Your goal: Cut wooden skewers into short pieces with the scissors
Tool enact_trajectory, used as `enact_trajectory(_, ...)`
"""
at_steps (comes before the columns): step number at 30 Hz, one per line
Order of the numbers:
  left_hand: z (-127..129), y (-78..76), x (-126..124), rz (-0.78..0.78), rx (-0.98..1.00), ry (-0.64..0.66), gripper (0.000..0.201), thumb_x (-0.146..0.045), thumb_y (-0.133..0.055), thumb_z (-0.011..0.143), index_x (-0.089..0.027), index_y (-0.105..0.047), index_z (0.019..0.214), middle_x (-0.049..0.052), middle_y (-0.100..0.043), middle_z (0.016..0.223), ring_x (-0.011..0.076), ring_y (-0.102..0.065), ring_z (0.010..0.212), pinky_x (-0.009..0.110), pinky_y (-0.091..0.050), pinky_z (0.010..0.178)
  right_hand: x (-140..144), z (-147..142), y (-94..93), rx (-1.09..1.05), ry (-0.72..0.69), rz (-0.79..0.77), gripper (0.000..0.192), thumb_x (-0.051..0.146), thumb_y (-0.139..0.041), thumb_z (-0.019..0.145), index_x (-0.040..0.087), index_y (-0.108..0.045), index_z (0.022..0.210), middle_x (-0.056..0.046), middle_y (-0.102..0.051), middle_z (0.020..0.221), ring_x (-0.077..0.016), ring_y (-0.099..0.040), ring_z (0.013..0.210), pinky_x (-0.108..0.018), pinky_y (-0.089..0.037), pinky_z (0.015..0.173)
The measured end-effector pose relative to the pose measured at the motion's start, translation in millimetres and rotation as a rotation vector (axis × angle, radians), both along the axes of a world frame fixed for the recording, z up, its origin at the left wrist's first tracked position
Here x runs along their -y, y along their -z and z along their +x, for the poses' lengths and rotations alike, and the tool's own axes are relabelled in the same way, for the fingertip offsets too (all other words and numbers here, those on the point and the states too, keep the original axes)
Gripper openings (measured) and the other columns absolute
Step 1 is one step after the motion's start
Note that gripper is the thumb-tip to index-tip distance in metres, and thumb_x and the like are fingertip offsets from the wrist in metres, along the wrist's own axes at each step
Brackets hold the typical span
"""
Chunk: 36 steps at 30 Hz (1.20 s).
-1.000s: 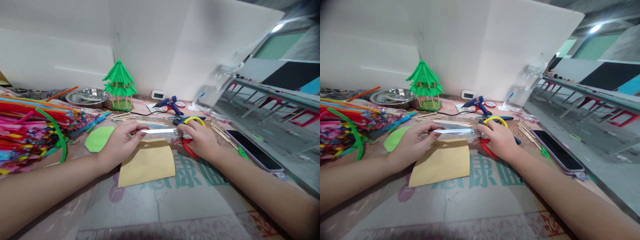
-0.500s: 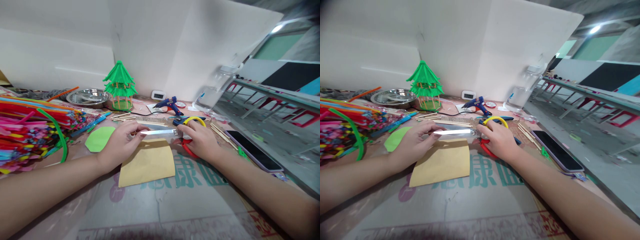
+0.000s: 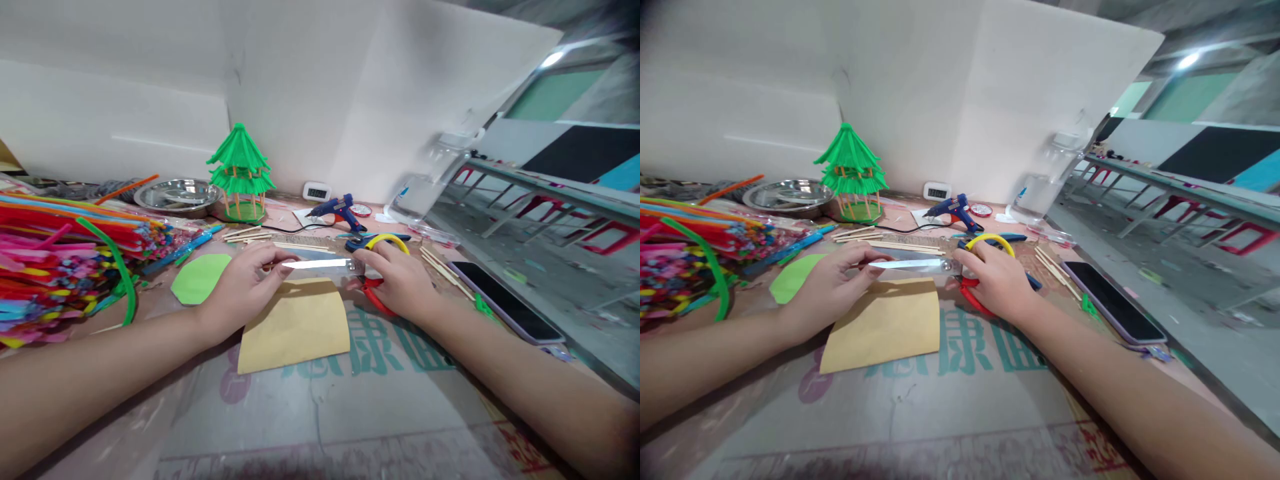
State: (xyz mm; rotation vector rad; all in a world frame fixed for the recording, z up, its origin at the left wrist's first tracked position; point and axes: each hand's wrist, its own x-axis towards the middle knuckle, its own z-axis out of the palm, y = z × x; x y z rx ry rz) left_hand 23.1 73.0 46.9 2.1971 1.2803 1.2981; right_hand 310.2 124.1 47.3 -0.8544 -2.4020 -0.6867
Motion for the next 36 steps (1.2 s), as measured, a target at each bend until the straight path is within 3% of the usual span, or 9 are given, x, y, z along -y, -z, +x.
enact_trajectory(36,0.4,1.6,-0.1,0.009,0.013,-0.042,0.022,-0.032,-0.053,0.094,-0.020,-0.071,0.095,0.004,-0.073,0.093,0.0214,-0.065,0.091,0.035,-0.049,0.084,-1.0,0.9,0.7,0.012,0.015,0.031,0.039,0.049,-0.064,0.091,0.015,-0.069,0.108,-0.009,-0.064,0.086,-0.0222,-0.057,0.076,-0.030,-0.034,0.059)
